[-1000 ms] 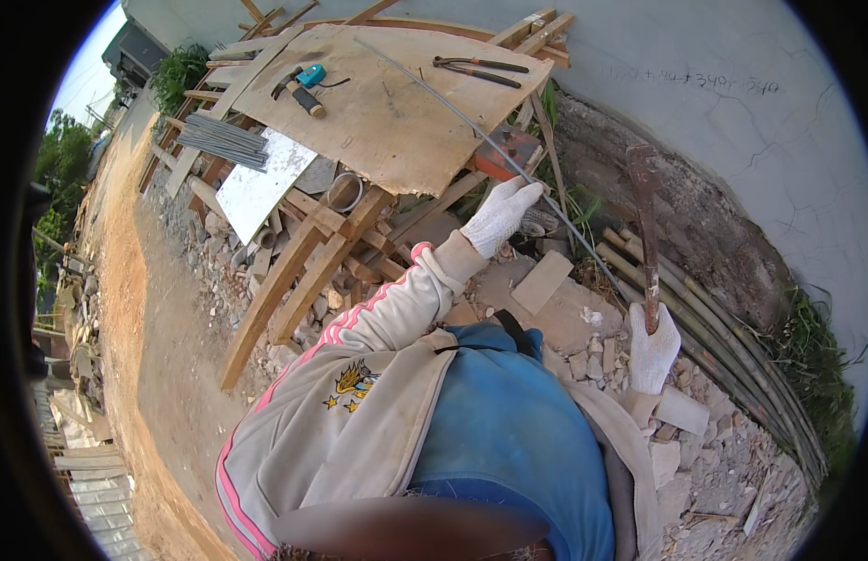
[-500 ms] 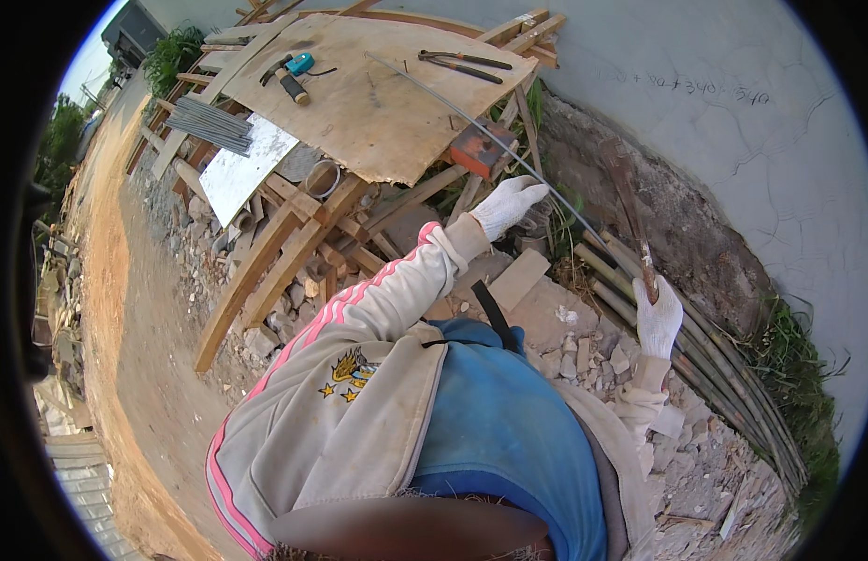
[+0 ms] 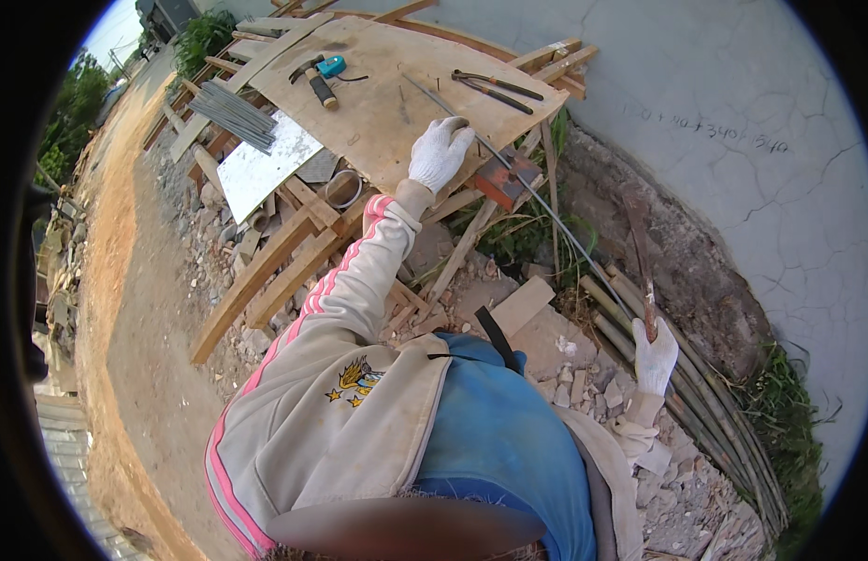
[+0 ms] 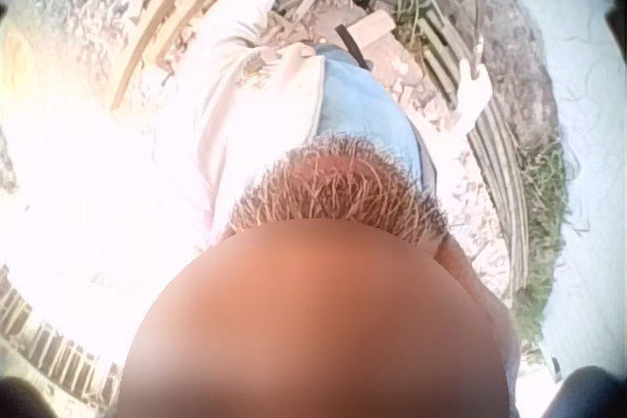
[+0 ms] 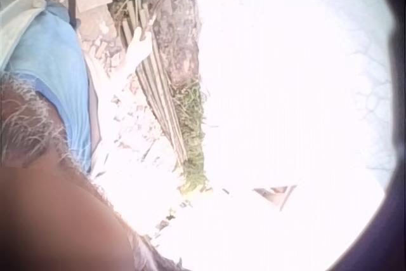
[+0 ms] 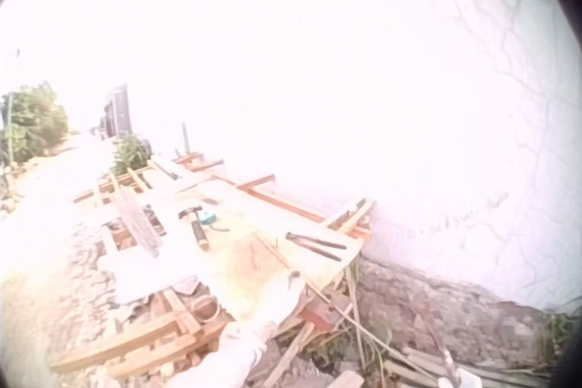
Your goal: The person repeatedly bends thin metal rods into U-shapes using a curved metal bar as a lever against a wooden workbench. They pick up rods from a pile, position them, apply force to bend them, and place the finished pieces aside.
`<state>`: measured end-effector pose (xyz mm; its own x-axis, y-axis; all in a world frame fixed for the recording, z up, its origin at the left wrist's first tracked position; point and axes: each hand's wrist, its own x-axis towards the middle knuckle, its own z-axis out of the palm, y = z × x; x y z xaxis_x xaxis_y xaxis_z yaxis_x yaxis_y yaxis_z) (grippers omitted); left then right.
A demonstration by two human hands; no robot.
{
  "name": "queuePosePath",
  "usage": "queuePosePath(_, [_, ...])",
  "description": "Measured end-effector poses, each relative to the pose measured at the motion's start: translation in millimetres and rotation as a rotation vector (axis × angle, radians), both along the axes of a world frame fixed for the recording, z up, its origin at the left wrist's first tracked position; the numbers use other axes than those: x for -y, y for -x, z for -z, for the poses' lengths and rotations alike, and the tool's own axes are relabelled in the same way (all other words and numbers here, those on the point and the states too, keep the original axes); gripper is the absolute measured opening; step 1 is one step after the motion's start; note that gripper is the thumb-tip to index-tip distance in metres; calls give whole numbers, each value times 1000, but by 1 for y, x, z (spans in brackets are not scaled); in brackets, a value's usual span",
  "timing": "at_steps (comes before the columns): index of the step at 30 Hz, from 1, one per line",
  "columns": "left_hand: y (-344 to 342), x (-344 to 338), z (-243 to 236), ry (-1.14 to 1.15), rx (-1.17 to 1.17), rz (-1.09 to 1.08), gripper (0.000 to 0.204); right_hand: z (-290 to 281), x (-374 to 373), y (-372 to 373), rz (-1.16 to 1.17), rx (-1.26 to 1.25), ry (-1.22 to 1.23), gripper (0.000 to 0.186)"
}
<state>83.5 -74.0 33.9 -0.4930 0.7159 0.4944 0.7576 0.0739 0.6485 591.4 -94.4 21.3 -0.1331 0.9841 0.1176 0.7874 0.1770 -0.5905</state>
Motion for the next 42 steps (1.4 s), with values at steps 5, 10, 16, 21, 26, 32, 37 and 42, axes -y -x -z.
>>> queuePosePath(5, [28, -31, 17, 323, -357, 11, 50, -10, -7, 24, -14, 94, -28, 39])
queuePosePath(10, [32, -39, 35, 128, -408, -31, 49, -12, -4, 35, 9, 48, 13, 35])
queuePosePath(16, [35, -45, 40, 111, -432, -14, 47, -6, 6, 36, 48, 23, 45, 36])
queuePosePath(21, [34, -49, 38, 140, -408, 24, 47, -4, 21, 42, 46, -55, -11, 36])
queuePosePath(26, [33, -53, 37, 144, -406, 17, 47, -9, 25, 44, 85, 18, -4, 34])
queuePosePath(32, [33, -51, 32, 159, -373, 38, 45, -16, 24, 51, 109, 103, -68, 31])
queuePosePath(37, [35, -53, 32, 177, -382, 68, 47, -64, 31, 70, 152, 132, -31, 31])
queuePosePath(42, [37, -54, 33, 171, -395, 70, 48, -110, 28, 91, -49, 29, 81, 28])
